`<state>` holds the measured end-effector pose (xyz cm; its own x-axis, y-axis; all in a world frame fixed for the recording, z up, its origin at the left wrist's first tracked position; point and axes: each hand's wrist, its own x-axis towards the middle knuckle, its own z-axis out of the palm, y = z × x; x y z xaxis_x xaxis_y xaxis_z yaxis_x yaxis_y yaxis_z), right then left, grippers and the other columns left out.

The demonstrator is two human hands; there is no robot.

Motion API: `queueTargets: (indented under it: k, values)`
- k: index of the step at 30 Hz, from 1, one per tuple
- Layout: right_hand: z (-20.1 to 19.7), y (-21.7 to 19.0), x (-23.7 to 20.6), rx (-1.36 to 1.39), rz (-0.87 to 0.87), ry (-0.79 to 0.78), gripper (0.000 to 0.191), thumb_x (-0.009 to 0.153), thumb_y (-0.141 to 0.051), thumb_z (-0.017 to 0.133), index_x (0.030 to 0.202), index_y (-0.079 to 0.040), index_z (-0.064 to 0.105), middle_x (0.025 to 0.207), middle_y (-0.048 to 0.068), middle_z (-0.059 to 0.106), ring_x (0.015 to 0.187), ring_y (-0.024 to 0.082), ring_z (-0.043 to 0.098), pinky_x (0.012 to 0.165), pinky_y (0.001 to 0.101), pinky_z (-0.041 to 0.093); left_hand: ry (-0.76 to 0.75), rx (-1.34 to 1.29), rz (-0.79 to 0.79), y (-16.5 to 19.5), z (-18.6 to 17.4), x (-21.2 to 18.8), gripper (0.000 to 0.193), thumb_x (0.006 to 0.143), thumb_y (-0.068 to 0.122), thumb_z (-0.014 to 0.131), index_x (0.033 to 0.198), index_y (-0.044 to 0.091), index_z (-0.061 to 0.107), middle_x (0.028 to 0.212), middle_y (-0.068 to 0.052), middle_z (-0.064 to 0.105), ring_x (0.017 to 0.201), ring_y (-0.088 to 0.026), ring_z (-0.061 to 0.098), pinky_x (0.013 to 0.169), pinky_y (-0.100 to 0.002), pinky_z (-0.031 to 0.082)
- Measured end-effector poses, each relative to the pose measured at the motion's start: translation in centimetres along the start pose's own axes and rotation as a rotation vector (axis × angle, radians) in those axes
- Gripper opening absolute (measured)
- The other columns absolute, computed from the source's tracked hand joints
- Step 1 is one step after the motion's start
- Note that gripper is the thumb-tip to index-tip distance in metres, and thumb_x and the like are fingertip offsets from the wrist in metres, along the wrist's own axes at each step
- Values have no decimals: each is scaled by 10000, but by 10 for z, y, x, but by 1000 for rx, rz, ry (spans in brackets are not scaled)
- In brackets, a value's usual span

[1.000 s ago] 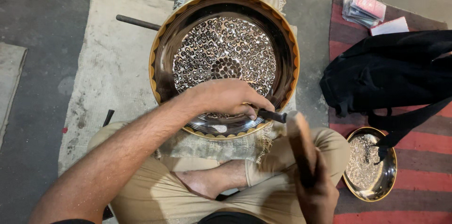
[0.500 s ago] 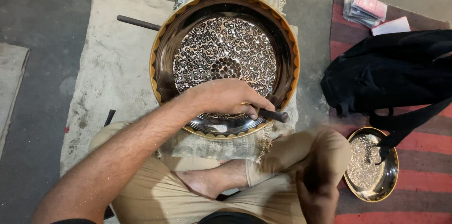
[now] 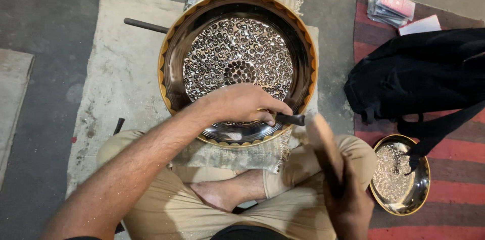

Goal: The person sits cross-legged and uses a hammer and a small metal punch to create a textured pattern on the inside surface of a large metal bowl. They repeatedly strike the punch with the hammer, moving systematically across the bowl's interior.

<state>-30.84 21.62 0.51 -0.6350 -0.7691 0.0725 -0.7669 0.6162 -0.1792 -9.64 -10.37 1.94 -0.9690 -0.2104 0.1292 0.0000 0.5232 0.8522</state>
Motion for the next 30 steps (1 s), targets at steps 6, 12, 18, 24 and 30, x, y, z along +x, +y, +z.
queueTargets:
  k: [6,12,18,24,30]
  values:
    - [-25,-23,20,434,-152,-34,817,787,-181,816,1504,-41,450,1008,172,741,899,225,743,774,367,567,322,-128,-26,-4,9,-29,517,927,289,719,1397,131,575,1039,-123,768,955,-279,772,845,-401,585]
    - [-37,-54,50,505,-186,-162,706,769,-168,854,1389,-43,540,966,146,756,864,195,752,766,336,582,385,-93,-99,-10,28,-54,514,897,255,749,1370,111,612,1081,-126,772,970,-275,772,856,-390,599]
    - [-52,-81,86,448,-314,-129,672,800,-159,848,1386,-17,553,1011,147,744,893,192,723,767,322,573,384,-27,16,-18,31,-52,444,918,248,753,1326,110,650,1152,-132,769,1024,-282,765,898,-391,600]
    - [-53,-86,93,463,-346,-46,608,838,-164,846,1328,9,531,1064,191,722,950,245,722,811,350,575,389,-41,-42,-16,31,-51,464,901,233,741,1345,131,656,1103,-136,773,1008,-290,767,875,-396,604]
    - [-61,-88,93,176,-516,10,560,843,-145,824,1355,-111,601,1085,167,750,965,320,746,790,391,583,411,-10,-32,-15,31,-50,439,911,220,739,1333,136,652,1161,-141,764,1027,-294,765,900,-405,601]
